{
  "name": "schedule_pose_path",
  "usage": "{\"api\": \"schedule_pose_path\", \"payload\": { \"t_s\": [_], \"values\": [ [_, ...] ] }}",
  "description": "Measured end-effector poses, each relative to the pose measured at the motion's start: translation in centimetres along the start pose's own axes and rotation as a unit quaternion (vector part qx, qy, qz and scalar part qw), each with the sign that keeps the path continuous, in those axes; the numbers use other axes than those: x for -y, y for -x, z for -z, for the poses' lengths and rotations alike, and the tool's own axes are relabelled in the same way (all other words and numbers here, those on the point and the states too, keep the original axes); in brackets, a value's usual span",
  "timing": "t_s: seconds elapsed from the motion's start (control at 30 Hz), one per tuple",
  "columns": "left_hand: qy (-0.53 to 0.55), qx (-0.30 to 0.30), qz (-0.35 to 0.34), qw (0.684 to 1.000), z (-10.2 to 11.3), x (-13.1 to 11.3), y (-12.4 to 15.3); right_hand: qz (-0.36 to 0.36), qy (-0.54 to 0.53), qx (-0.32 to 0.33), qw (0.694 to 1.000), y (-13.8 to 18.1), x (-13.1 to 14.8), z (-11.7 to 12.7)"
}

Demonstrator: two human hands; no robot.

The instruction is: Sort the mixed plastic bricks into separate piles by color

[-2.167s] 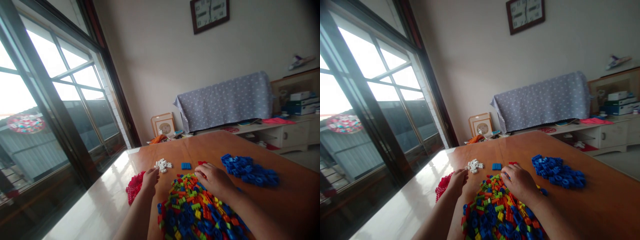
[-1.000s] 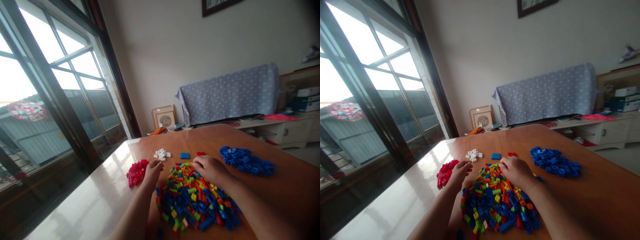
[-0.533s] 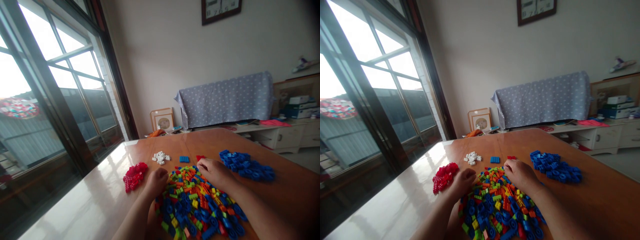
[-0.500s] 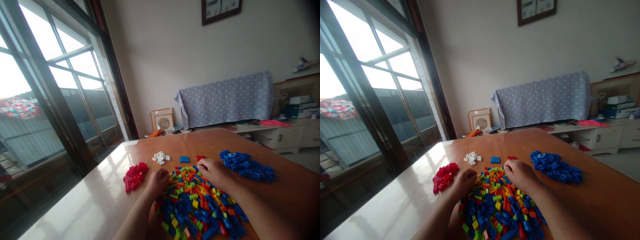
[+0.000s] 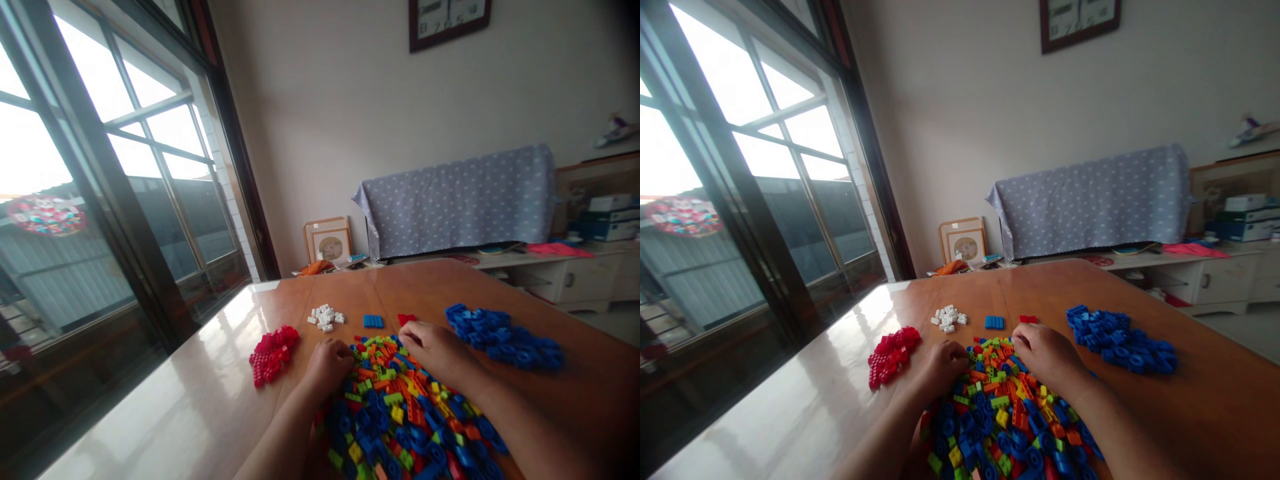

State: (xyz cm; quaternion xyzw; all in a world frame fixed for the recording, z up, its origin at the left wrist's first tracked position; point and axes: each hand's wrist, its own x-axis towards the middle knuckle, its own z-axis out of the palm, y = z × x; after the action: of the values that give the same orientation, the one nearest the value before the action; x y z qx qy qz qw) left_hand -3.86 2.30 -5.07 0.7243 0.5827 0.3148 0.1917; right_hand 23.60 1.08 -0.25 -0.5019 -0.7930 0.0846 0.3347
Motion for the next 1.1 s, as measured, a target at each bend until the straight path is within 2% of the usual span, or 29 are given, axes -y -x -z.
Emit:
{"api": "schedule_pose_path", "payload": {
  "t_s": [0.17,0.33,0.5,0.63,0.83,1.1],
  "values": [
    [0.000,0.014,-0.001,1.000,0.0,-0.4,0.1,-0.009,0.005,-0.006,1.000,0.0,-0.1,0.0],
    [0.014,0.030,0.002,0.999,0.2,-1.0,0.5,-0.015,-0.019,-0.045,0.999,-0.3,-1.1,-0.1],
    [0.028,0.034,-0.014,0.999,0.2,-1.3,0.6,-0.093,-0.086,-0.123,0.984,-1.0,-3.0,0.4],
    [0.039,0.034,-0.034,0.998,0.3,-1.6,0.8,-0.154,-0.140,-0.159,0.965,-1.4,-5.0,0.6],
    [0.039,0.048,-0.032,0.998,0.6,-1.8,0.7,-0.191,-0.169,-0.172,0.951,-1.6,-7.2,0.9],
    [0.112,0.050,0.016,0.992,0.4,-1.9,0.8,-0.188,-0.186,-0.171,0.949,-1.4,-7.3,1.0]
  ]
}}
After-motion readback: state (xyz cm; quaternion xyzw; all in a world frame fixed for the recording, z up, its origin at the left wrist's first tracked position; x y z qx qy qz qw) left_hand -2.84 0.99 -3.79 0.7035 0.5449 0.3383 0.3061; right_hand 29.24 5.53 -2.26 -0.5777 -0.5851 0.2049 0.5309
